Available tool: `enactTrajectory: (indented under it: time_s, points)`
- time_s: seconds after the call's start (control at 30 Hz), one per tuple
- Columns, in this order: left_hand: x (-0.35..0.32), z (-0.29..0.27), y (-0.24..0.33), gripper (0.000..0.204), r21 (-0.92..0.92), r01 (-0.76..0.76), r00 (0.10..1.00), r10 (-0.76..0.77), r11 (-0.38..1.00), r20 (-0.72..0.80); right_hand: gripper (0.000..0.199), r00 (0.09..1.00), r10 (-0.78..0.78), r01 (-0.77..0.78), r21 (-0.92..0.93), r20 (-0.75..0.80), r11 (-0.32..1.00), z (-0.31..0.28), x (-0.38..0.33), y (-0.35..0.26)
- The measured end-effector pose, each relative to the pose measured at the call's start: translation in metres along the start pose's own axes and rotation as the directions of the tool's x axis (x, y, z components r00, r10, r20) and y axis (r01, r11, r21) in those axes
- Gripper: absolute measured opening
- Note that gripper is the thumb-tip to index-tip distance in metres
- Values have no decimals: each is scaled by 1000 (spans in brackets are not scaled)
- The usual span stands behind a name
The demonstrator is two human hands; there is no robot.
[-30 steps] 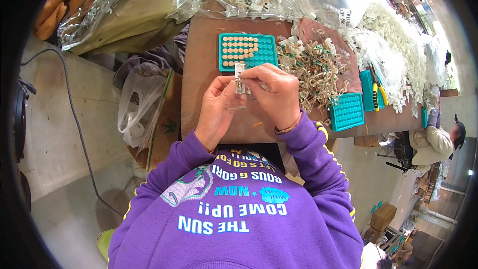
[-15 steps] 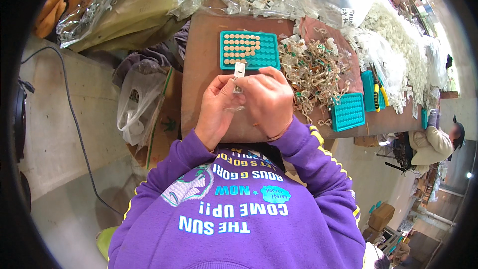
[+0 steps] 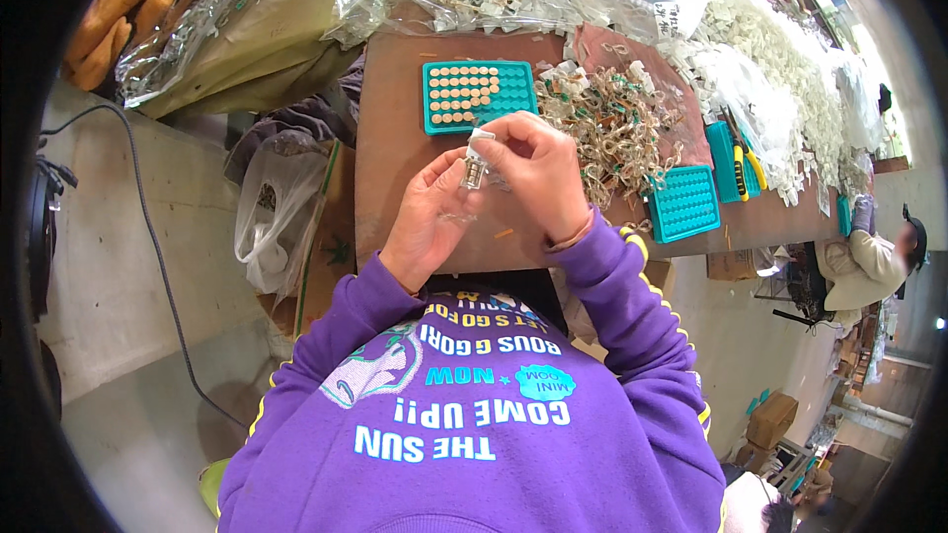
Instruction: The person repeatedly picks small white plastic electrical connectors and thin wires from a pile on the table, inserts the wires into the connectors, and places the assembled units into a teal tray. The person works one unit at a time, handling each connector and wire by hand.
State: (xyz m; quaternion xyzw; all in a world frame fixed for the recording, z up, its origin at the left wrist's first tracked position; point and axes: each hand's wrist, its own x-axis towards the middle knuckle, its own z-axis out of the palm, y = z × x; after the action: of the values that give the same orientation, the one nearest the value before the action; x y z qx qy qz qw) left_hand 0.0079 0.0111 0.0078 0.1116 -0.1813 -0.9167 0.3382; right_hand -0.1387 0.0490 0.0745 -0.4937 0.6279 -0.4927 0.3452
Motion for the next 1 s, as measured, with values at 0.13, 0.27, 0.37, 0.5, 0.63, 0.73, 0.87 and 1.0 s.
enactTrajectory:
  time_s: [0.13, 0.27, 0.37, 0.5, 0.63, 0.73, 0.87, 1.0]
  points:
    - [-7, 7, -1, 23, -104, 4, 997, -12, 995, -74, 22, 815, -571, 464, -475, -102, 747, 17, -15, 9]
    - [-16, 9, 7, 26, -130, 22, 1000, -20, 991, 15, 31, 721, -688, 646, -435, 78, 628, 9, -16, 5]
    - [-20, 7, 9, 30, -124, 47, 997, -37, 991, 75, 36, 674, -707, 716, -426, 214, 553, 3, -15, 1]
    - [-21, 5, 4, 30, -161, 50, 992, -31, 986, 121, 33, 626, -734, 752, -457, 265, 476, 3, -14, -1]
    - [-22, 6, -1, 30, -153, 28, 992, -9, 988, 124, 29, 605, -749, 758, -484, 270, 437, 4, -15, -1]
    - [-24, 13, -1, 30, -193, 34, 997, -19, 981, 78, 27, 615, -728, 758, -481, 303, 440, 3, -15, -2]
    - [-30, 24, 0, 26, -37, 17, 998, -19, 999, -64, 28, 641, -703, 746, -469, 309, 473, -3, -16, -3]
    - [-33, 26, 7, 27, 286, -21, 995, 49, 958, -91, 30, 683, -661, 720, -440, 311, 537, -11, -17, -3]
